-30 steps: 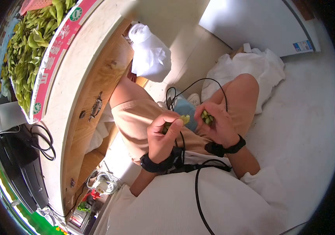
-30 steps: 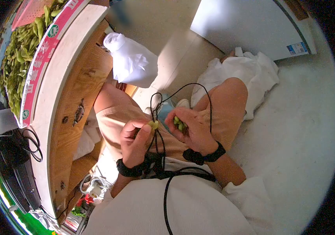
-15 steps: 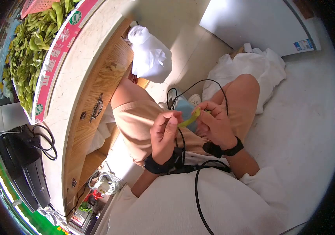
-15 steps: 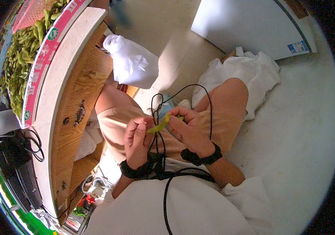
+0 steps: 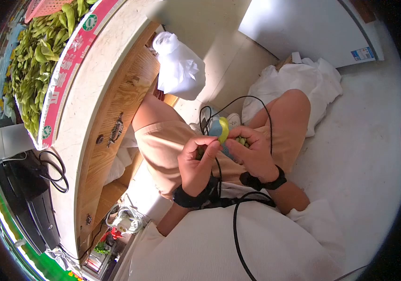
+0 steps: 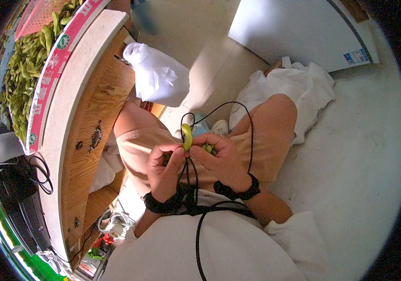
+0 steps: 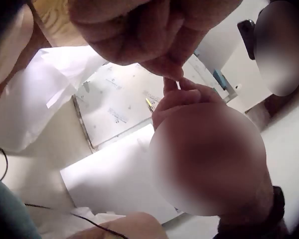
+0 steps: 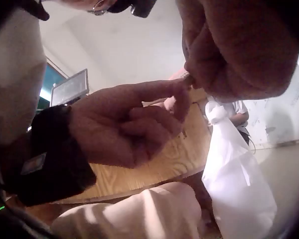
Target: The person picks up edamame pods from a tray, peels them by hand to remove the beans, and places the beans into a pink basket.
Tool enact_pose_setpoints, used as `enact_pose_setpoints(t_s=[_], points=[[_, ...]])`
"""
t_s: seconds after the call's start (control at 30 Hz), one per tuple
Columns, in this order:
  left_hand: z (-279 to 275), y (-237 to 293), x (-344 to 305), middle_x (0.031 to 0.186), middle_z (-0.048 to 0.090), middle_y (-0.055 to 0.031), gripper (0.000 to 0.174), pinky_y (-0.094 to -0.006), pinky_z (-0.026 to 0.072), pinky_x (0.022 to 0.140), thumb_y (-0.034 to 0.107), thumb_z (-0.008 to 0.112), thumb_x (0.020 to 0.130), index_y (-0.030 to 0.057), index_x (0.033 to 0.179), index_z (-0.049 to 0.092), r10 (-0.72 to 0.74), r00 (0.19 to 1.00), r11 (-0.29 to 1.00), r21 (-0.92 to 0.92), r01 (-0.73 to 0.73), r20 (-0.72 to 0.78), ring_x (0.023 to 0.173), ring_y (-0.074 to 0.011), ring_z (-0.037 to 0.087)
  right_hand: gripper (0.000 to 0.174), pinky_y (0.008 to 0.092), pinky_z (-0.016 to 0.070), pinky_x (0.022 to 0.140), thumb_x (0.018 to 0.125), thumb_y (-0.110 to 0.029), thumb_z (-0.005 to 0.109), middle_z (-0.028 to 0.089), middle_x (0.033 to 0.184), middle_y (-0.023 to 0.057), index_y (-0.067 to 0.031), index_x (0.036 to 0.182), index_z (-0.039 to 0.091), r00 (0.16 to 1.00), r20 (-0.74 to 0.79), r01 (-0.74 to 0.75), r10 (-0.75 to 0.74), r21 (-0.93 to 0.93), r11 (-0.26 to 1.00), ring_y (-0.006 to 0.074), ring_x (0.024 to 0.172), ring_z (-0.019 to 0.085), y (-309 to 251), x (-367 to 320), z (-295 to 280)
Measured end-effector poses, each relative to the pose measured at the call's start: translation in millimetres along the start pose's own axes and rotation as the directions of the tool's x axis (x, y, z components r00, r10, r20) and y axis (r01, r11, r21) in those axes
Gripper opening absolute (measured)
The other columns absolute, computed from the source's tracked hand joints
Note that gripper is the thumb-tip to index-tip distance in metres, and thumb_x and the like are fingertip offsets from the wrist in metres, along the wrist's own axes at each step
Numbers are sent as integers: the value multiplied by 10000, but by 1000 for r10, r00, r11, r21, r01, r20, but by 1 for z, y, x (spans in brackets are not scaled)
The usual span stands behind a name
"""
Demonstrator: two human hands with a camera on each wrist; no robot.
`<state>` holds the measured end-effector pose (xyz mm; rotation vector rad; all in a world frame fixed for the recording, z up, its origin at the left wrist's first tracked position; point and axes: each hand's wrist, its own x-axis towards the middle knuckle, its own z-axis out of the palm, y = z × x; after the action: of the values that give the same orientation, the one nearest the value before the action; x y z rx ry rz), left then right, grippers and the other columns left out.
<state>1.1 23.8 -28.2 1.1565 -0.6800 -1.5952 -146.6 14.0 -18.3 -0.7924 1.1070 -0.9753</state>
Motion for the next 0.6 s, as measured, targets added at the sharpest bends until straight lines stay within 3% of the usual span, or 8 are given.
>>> enact_pose_setpoints(t_s=[0.07,0.3,0.37,0.5,0.57,0.6], points=[[1,0,0,847,621,-30,92,-182,431,699,4,585,869,2,961,593,62,998,993,102,-61,-10,774,-59,556,124,158,414,614,868,-83,606,613,822,-17,-6,965,607,996,14,-84,84,81,993,16,719,515,2,0,-2],[-2,-4,0,861,614,-35,98,-185,434,703,2,586,867,3,965,587,54,998,996,75,-57,40,785,-61,556,81,157,384,569,864,-84,608,585,774,-39,-18,910,616,999,-20,-27,29,84,996,11,671,486,12,1,-2],[-3,-7,1,852,614,-36,95,-184,433,699,12,584,871,6,966,581,3,998,1000,-10,-2,55,777,-61,554,70,162,366,550,857,-93,613,571,750,-43,-27,881,614,996,-39,-75,76,24,997,9,652,470,15,1,-5],[-6,-11,2,828,614,-34,90,-181,434,685,24,581,876,7,965,577,-27,998,1000,1,27,57,748,-60,552,63,166,358,539,849,-94,613,569,732,-37,-31,845,604,997,-66,-46,45,-9,999,12,640,467,16,2,-3],[-10,-12,3,806,616,-29,95,-175,430,655,35,581,879,5,969,574,-202,975,967,-137,213,90,711,-53,544,70,169,360,533,838,-98,611,570,715,-26,-32,820,595,996,-84,-34,30,-53,998,19,624,467,16,3,-3],[-11,-10,5,806,616,-29,95,-175,430,655,35,581,879,5,969,574,-200,975,968,-135,212,93,711,-53,544,70,169,360,533,838,-98,611,570,715,-26,-32,820,595,996,-85,-31,26,-52,998,19,624,467,16,3,-4]])
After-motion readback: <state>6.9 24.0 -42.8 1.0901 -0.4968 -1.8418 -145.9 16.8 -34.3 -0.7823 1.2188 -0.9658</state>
